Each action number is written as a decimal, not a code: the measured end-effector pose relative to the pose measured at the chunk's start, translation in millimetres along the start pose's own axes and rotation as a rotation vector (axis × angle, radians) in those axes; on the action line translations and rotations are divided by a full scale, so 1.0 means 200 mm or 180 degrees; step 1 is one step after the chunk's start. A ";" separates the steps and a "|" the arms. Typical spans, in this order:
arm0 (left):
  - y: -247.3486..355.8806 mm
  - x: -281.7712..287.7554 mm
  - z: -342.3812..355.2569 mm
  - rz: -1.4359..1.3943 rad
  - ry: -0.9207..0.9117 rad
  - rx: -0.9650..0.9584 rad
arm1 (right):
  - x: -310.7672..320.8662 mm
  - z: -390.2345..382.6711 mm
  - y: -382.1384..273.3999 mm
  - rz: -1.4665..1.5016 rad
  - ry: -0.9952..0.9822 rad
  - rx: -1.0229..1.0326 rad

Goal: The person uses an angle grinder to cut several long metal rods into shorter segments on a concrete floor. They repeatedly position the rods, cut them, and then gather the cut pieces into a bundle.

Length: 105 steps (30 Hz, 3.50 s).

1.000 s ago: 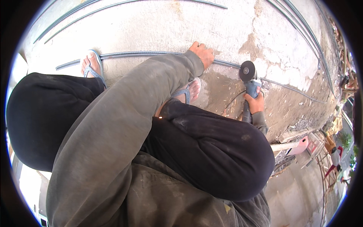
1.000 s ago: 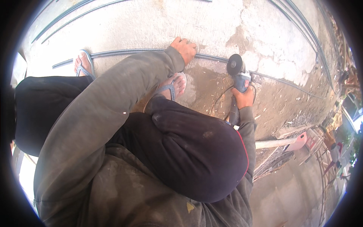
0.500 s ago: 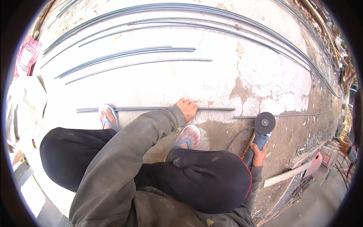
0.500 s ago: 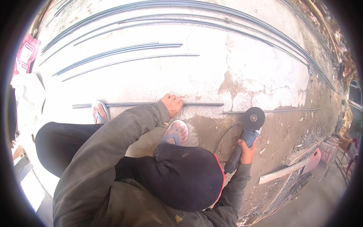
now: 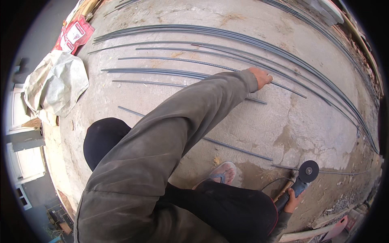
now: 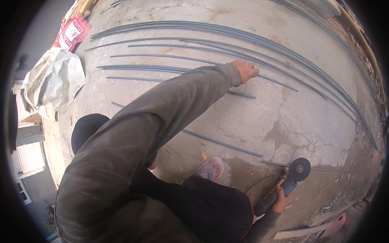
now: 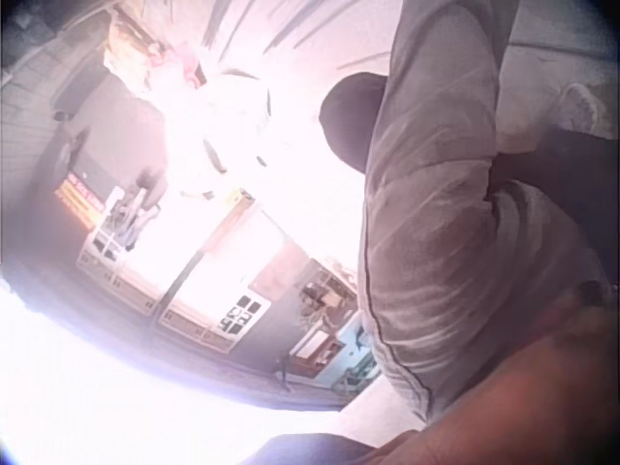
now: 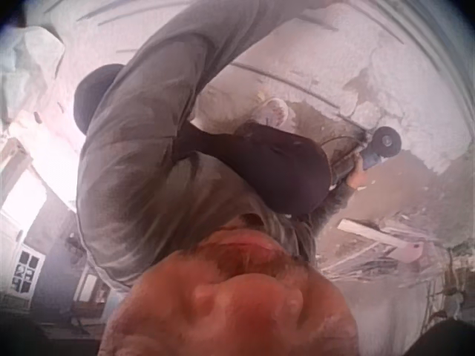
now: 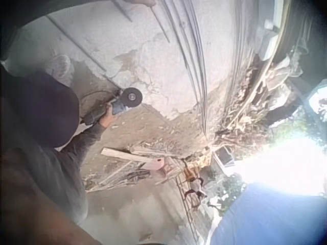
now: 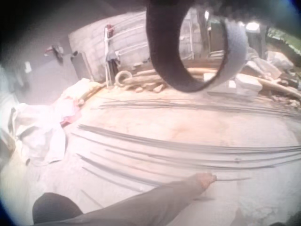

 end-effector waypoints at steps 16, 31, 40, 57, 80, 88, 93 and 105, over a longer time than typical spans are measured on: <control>-0.84 -0.22 0.03 0.1035 -0.0014 0.0735 | -0.11 -0.37 0.22 -0.0331 0.0694 -0.0281; -0.26 -0.01 -0.75 -0.0950 -0.0699 0.0265 | 0.01 -0.25 0.18 0.0113 0.0674 0.0203; -0.21 -0.69 -0.98 -0.1360 -0.0457 0.0330 | 0.00 -0.17 0.13 0.0013 0.0592 -0.0156; -0.29 -0.78 -0.87 -0.1477 -0.0593 0.0197 | -0.19 -0.05 0.10 -0.0107 0.0379 -0.0527; -0.25 -0.77 -0.73 -0.1040 -0.0249 0.0135 | -0.17 -0.02 0.19 -0.0011 0.0275 -0.0755; -0.23 -0.82 -0.64 -0.1157 0.0264 0.0309 | -0.13 -0.01 0.18 -0.0048 0.0177 -0.0803; -0.18 -0.77 -0.59 -0.1067 -0.0085 0.0280 | -0.08 -0.03 0.19 0.0003 0.0159 -0.0861; -0.23 -0.74 -0.71 -0.0987 -0.0131 0.0471 | -0.06 -0.11 0.30 0.0095 0.0225 -0.0920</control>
Point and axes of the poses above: each hand's wrist, its own z-axis towards the middle knuckle, its own x-axis out of the back of the hand, y = z × x, the point moved 8 cm from there along z, towards the middle knuckle, and after that the axes turned 15 degrees about -y, right-handed, at the moved point
